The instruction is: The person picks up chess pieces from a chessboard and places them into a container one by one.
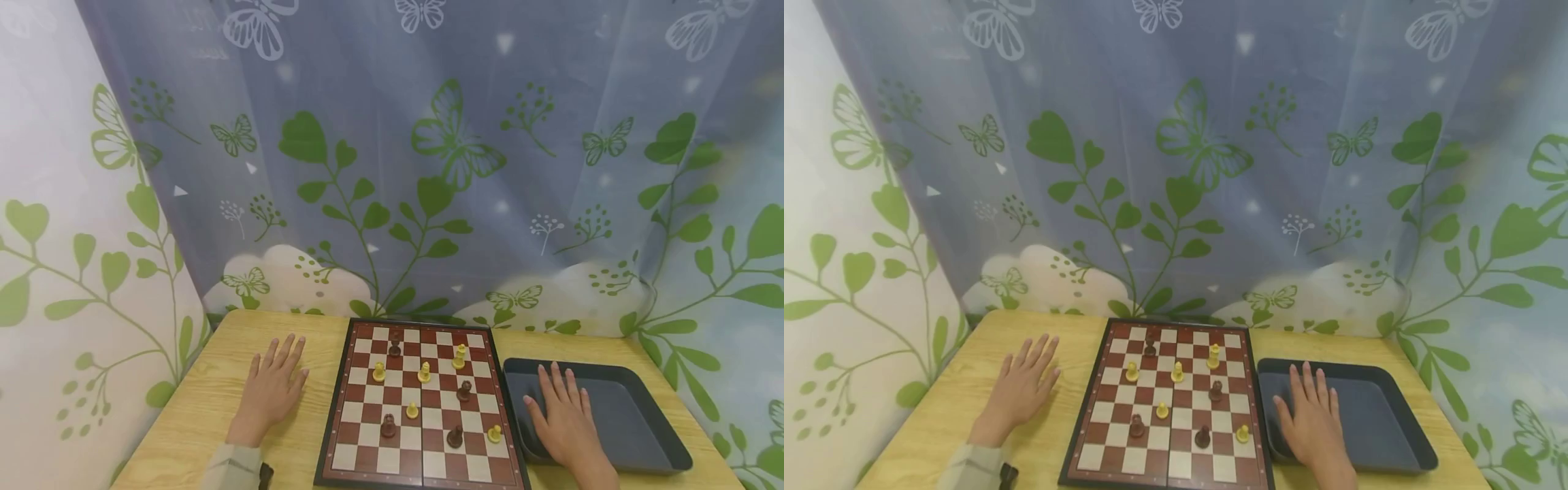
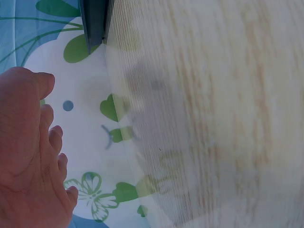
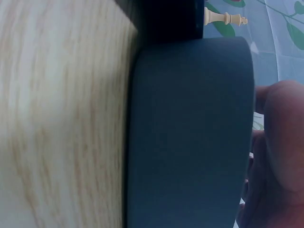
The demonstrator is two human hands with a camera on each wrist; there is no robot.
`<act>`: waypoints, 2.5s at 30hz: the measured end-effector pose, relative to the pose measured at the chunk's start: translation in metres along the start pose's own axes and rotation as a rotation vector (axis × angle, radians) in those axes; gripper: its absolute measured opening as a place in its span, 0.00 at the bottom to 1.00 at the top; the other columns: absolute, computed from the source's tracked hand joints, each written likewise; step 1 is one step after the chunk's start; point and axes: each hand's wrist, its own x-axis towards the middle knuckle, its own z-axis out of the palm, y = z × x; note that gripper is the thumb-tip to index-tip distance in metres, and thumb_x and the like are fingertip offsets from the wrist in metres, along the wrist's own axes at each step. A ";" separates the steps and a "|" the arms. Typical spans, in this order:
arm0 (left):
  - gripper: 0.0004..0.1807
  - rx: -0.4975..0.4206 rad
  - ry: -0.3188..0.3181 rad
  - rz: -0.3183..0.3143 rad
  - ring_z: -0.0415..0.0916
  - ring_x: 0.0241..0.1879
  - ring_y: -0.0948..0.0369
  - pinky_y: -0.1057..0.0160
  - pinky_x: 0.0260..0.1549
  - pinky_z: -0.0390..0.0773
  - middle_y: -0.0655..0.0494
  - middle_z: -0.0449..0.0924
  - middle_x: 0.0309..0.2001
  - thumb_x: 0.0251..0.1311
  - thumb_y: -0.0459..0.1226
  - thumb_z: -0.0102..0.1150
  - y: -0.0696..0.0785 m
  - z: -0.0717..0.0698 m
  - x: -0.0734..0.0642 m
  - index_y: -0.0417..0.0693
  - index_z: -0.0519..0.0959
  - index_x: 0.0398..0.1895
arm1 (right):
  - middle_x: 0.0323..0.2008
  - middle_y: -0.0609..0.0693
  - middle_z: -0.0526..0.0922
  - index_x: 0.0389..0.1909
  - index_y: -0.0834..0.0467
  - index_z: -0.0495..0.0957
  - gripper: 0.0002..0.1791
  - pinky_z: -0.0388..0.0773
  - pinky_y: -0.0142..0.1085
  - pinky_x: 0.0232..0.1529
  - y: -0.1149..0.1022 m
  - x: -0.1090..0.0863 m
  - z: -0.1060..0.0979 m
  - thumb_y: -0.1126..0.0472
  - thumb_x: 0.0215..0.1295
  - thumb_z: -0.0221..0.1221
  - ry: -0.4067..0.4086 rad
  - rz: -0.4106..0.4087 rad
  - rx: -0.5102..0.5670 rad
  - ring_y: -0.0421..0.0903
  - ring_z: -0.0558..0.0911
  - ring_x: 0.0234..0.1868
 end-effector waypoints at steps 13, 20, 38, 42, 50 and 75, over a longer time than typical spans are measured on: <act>0.32 -0.043 -0.014 0.061 0.52 0.76 0.35 0.26 0.69 0.52 0.40 0.56 0.78 0.78 0.45 0.48 0.003 0.008 0.000 0.44 0.59 0.79 | 0.78 0.73 0.44 0.79 0.66 0.51 0.41 0.38 0.74 0.70 -0.008 0.003 0.003 0.41 0.80 0.45 -0.025 -0.036 0.003 0.75 0.42 0.77; 0.30 -0.228 -0.081 0.135 0.53 0.73 0.29 0.21 0.65 0.51 0.36 0.57 0.77 0.79 0.42 0.45 0.002 0.018 0.002 0.39 0.59 0.78 | 0.78 0.71 0.48 0.78 0.66 0.55 0.38 0.41 0.75 0.70 -0.020 0.004 0.006 0.43 0.81 0.46 -0.029 -0.086 0.025 0.75 0.45 0.77; 0.31 -0.354 -0.237 0.297 0.56 0.73 0.30 0.23 0.65 0.56 0.38 0.60 0.76 0.77 0.43 0.50 0.012 0.025 0.008 0.36 0.62 0.76 | 0.75 0.69 0.61 0.57 0.60 0.83 0.20 0.31 0.77 0.68 -0.045 -0.006 0.000 0.51 0.74 0.59 -0.213 -0.178 0.288 0.75 0.37 0.78; 0.31 -0.371 -0.238 0.309 0.56 0.72 0.28 0.22 0.63 0.56 0.36 0.61 0.75 0.77 0.44 0.50 0.012 0.025 0.007 0.36 0.63 0.76 | 0.72 0.69 0.65 0.49 0.55 0.86 0.14 0.30 0.79 0.66 -0.040 -0.008 0.002 0.52 0.69 0.65 -0.223 -0.198 0.328 0.77 0.37 0.77; 0.30 -0.384 -0.248 0.313 0.56 0.72 0.28 0.21 0.63 0.56 0.36 0.61 0.75 0.76 0.40 0.51 0.014 0.022 0.006 0.34 0.63 0.75 | 0.70 0.72 0.68 0.42 0.51 0.87 0.07 0.28 0.80 0.64 -0.033 -0.008 0.009 0.55 0.65 0.68 -0.208 -0.236 0.384 0.76 0.35 0.77; 0.31 -0.342 -0.291 0.319 0.54 0.73 0.29 0.24 0.66 0.55 0.37 0.57 0.77 0.78 0.43 0.47 0.019 0.025 0.009 0.34 0.61 0.76 | 0.65 0.60 0.78 0.37 0.40 0.86 0.07 0.53 0.81 0.60 0.009 0.004 0.042 0.46 0.60 0.70 -0.168 -0.271 0.378 0.72 0.44 0.78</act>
